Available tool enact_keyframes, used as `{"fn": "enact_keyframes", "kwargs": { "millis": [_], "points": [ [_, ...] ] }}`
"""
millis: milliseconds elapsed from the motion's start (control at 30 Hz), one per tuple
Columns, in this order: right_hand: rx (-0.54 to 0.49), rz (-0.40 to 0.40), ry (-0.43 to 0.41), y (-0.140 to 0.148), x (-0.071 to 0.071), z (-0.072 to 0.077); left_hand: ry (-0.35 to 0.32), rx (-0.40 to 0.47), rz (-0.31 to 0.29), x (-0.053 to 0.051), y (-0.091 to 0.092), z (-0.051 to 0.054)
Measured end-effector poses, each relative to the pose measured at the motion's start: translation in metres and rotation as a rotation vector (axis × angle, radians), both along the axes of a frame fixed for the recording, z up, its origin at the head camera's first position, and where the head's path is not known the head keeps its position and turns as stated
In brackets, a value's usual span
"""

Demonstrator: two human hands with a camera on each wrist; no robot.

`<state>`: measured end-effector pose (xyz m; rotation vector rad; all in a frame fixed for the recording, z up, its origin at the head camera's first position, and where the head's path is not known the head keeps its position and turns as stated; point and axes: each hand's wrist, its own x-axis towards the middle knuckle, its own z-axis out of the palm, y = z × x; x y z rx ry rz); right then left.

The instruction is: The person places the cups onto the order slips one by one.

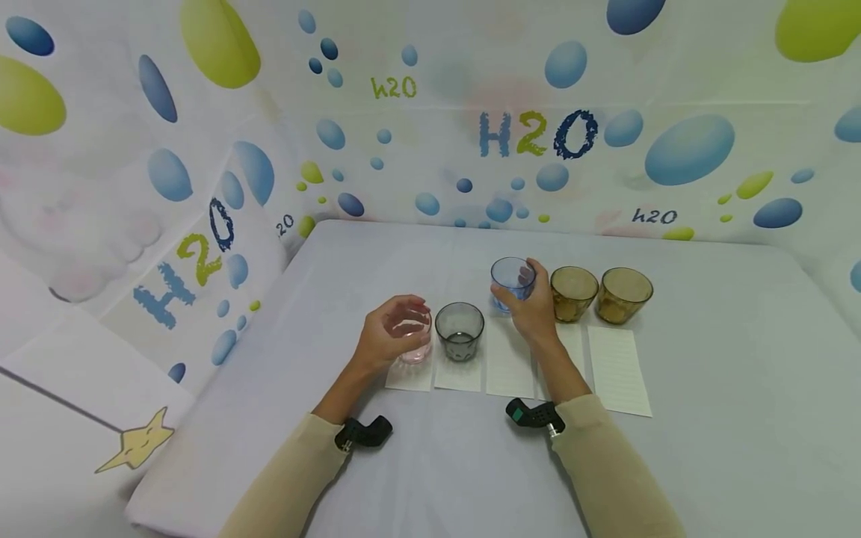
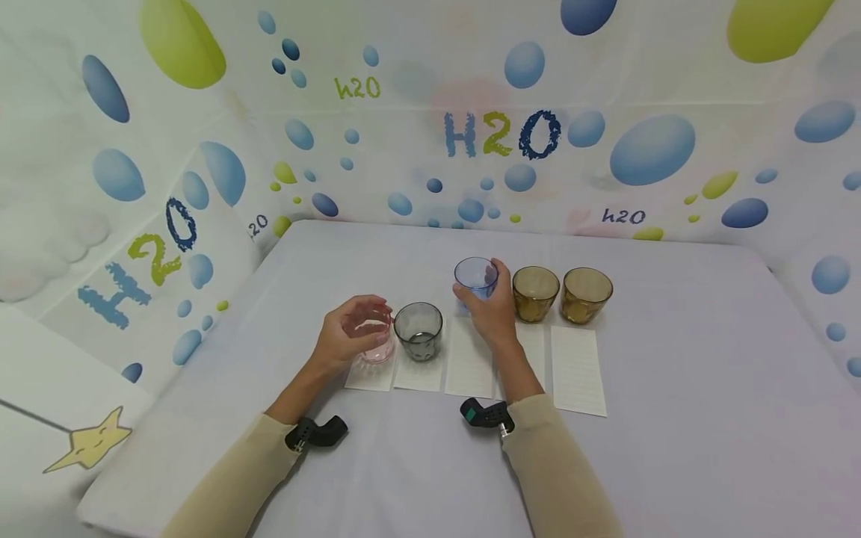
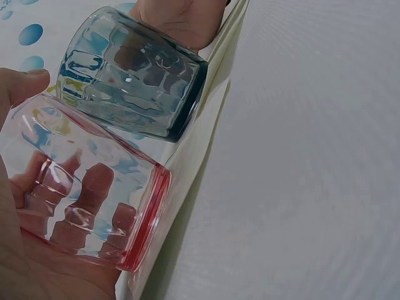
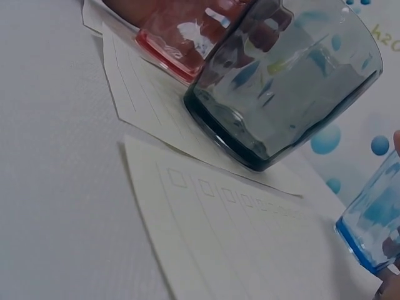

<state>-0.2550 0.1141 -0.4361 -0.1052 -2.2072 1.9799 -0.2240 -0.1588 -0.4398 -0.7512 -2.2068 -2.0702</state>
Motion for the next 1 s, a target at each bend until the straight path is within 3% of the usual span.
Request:
{"fn": "enact_keyframes", "kwargs": {
  "millis": [367,1000],
  "points": [
    [0.042,-0.035,-0.034,-0.002,0.004,0.006,-0.004,0.004,-0.005,0.000,-0.001,-0.002],
    [-0.014,-0.007,0.057,0.002,0.007,0.019,0.017,-0.005,-0.008,-0.001,-0.001,-0.001]
  ]
}}
